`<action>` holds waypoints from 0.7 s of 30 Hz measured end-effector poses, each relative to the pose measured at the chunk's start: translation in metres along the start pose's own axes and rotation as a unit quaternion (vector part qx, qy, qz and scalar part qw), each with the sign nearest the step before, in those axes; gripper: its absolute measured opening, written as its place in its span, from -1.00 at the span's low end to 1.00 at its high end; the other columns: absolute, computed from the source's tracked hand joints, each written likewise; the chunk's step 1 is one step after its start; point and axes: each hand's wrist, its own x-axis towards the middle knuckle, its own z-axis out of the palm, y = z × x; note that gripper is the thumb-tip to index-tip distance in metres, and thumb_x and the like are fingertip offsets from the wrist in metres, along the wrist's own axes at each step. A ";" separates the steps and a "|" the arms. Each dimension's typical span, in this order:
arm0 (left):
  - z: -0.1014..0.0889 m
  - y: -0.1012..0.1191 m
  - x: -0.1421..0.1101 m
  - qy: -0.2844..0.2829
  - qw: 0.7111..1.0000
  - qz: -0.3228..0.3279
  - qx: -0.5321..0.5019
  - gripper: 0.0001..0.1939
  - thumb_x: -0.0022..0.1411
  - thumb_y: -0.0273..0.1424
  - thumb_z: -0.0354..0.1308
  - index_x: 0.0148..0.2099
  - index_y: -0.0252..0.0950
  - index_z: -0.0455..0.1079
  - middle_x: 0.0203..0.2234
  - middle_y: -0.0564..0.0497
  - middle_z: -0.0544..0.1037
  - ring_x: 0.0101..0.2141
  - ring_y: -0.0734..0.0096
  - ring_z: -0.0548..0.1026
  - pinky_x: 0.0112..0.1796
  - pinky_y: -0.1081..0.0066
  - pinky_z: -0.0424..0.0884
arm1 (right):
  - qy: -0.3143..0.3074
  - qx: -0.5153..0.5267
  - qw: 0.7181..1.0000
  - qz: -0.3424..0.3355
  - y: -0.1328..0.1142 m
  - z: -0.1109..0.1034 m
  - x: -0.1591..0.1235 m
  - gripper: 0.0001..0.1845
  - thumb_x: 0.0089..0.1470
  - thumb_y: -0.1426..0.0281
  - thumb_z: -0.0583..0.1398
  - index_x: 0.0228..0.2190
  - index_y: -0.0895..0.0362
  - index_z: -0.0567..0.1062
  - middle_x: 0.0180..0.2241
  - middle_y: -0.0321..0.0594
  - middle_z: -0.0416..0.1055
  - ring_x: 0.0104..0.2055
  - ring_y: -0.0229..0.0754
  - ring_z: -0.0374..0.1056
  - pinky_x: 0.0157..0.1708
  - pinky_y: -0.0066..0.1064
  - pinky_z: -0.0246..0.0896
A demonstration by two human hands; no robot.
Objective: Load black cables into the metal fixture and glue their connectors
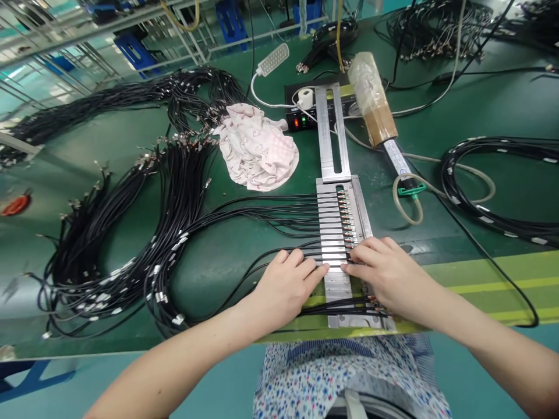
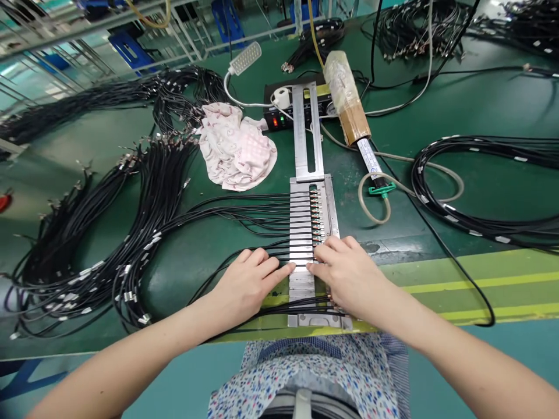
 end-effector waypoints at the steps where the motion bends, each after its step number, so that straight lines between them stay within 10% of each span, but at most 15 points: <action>1: 0.001 0.003 -0.001 0.008 1.000 -0.006 -0.002 -0.61 0.24 -0.54 -0.08 0.12 -0.30 0.18 -0.33 -0.04 0.39 -0.31 0.24 0.27 -0.37 0.27 0.14 | 0.013 0.038 0.999 0.002 0.003 0.000 -0.002 -0.62 -0.01 0.64 0.04 -0.25 0.06 0.50 -0.32 -0.16 0.37 -0.21 -0.11 0.21 -0.31 -0.28 0.06; 8: 0.008 0.021 -0.005 -0.015 0.988 -0.027 -0.150 -0.86 0.28 -0.35 0.01 -0.21 -0.32 0.31 -0.39 0.00 0.45 -0.35 0.33 0.39 -0.32 0.35 0.29 | 0.146 0.216 0.958 0.117 0.011 -0.010 -0.026 -0.69 0.14 0.52 -0.01 -0.22 0.03 0.47 -0.20 -0.19 0.39 -0.17 -0.22 0.34 -0.21 -0.38 0.29; 15: -0.001 0.022 -0.001 -0.069 0.974 -0.062 -0.207 -0.92 0.24 -0.47 0.00 -0.25 -0.29 0.32 -0.34 0.01 0.48 -0.31 0.34 0.44 -0.28 0.38 0.34 | 0.150 0.207 0.962 0.094 0.002 -0.007 -0.033 -0.69 0.14 0.52 -0.01 -0.23 0.04 0.48 -0.23 -0.18 0.41 -0.20 -0.23 0.36 -0.24 -0.37 0.32; 21: -0.012 0.011 -0.007 -0.003 0.970 -0.106 -0.217 -0.81 0.30 -0.49 -0.18 -0.21 -0.29 0.26 -0.33 0.00 0.41 -0.34 0.39 0.40 -0.32 0.41 0.32 | 0.156 0.201 0.963 0.092 0.005 -0.003 -0.030 -0.69 0.14 0.54 -0.02 -0.24 0.08 0.48 -0.25 -0.17 0.41 -0.21 -0.23 0.35 -0.23 -0.35 0.31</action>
